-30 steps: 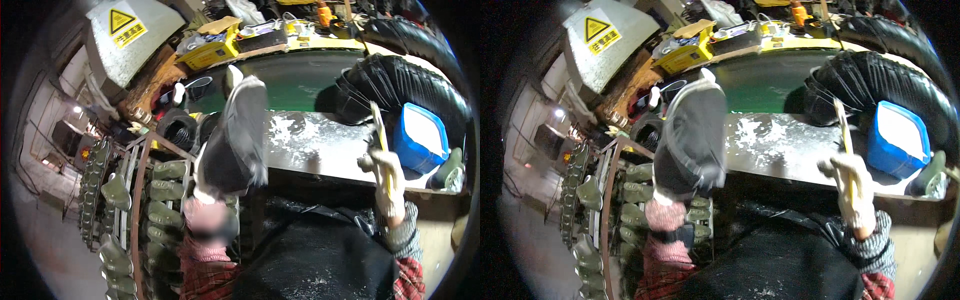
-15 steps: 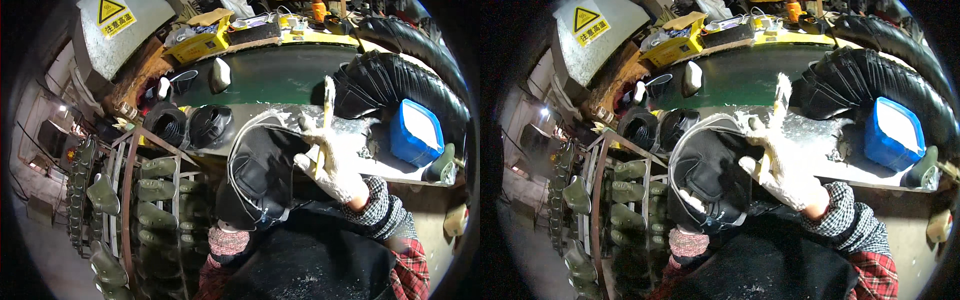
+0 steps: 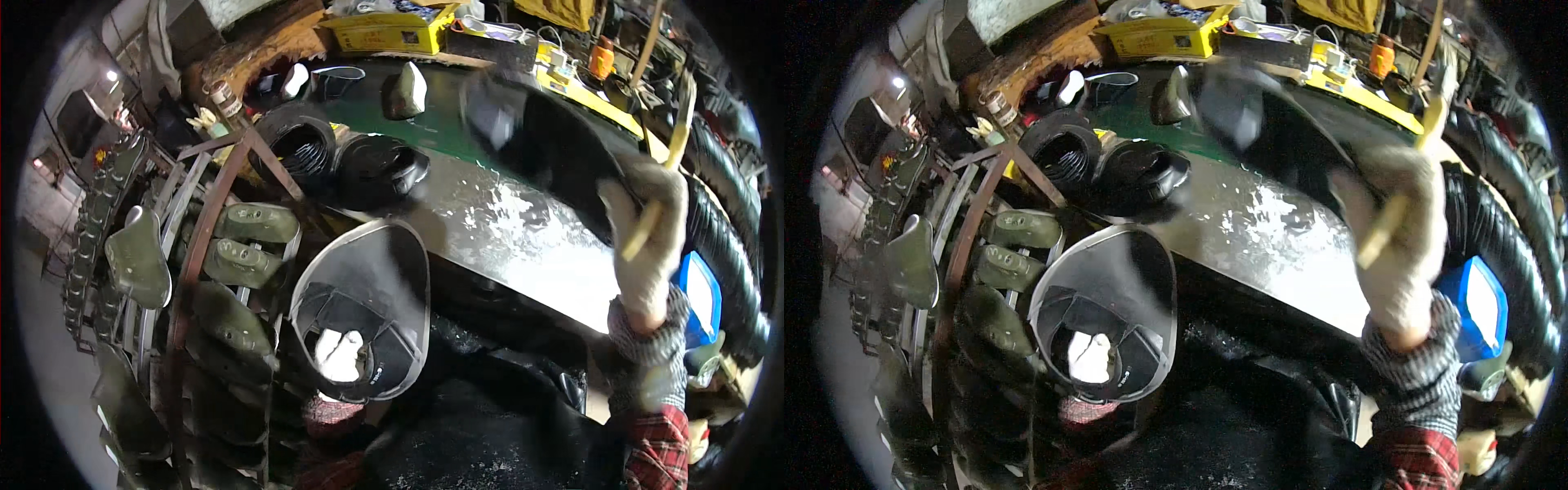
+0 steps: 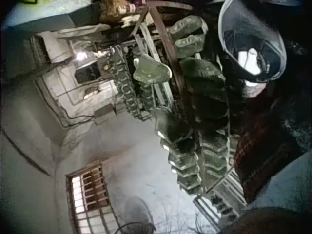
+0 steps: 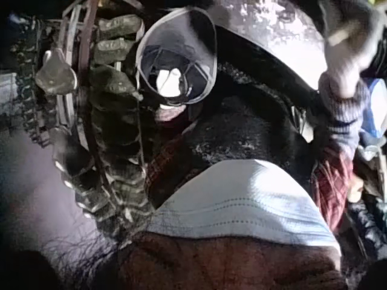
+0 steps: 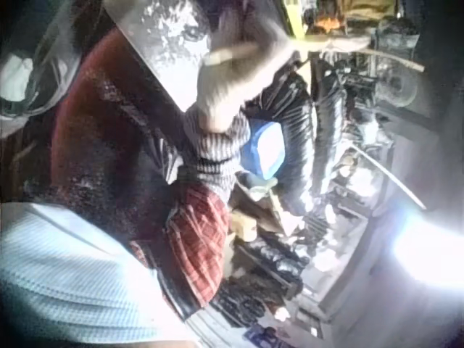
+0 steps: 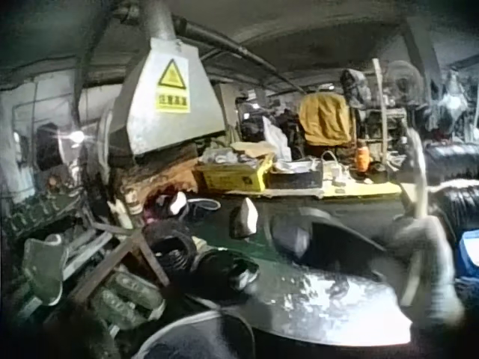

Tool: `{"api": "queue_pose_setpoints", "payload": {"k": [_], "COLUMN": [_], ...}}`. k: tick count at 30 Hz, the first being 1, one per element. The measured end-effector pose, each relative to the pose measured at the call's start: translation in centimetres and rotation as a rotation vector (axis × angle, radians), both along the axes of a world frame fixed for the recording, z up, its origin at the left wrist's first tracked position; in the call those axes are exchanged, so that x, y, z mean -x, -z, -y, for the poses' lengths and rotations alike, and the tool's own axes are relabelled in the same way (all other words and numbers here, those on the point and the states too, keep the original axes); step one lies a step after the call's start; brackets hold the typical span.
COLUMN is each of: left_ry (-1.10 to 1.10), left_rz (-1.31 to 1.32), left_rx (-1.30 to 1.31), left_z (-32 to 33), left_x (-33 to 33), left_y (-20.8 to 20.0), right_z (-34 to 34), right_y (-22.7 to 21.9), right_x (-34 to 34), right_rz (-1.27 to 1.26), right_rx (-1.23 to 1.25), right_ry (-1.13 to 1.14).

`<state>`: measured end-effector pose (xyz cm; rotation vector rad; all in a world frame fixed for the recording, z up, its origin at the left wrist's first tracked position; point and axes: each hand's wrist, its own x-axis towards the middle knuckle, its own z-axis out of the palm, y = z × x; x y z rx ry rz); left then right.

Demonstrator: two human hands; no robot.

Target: Apply glue to shoe insoles and boot uppers using a brush.

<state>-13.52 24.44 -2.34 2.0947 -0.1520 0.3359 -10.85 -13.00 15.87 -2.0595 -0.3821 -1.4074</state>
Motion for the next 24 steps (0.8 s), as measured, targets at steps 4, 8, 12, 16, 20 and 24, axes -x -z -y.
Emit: {"api": "queue_pose_setpoints", "payload": {"k": [4,8,12,16,20,24], "left_ry": [-0.098,-0.177,-0.221,-0.165,-0.021,0.197], "left_rz": [-0.031,-0.067,-0.078,-0.083,-0.067,-0.012], "left_rx": [0.019,0.029,0.020,0.030,0.026,-0.011], "left_z": [-1.5,-3.3,-4.6,-3.6,0.3,6.2], "left_x": [0.5,1.0,1.4,0.7,-0.8,-2.8], "left_y": [0.8,1.3,1.1,1.4,1.6,2.0], "right_z": [-4.3,-8.4,-10.2,-7.7,-1.7,6.1], "right_y": [2.6,11.8,12.0,9.7,7.6,7.8], "right_x": [-9.6,-13.8,-12.7,-9.7,-1.1,9.3], "right_rz": [0.145,-0.399,-0.900,-0.420,-0.531,-0.494], "right_rx": [0.380,0.638,0.158,0.447,-0.002,0.103], "right_ry": [0.038,-0.307,-0.553,-0.462,-0.401,0.159]}}
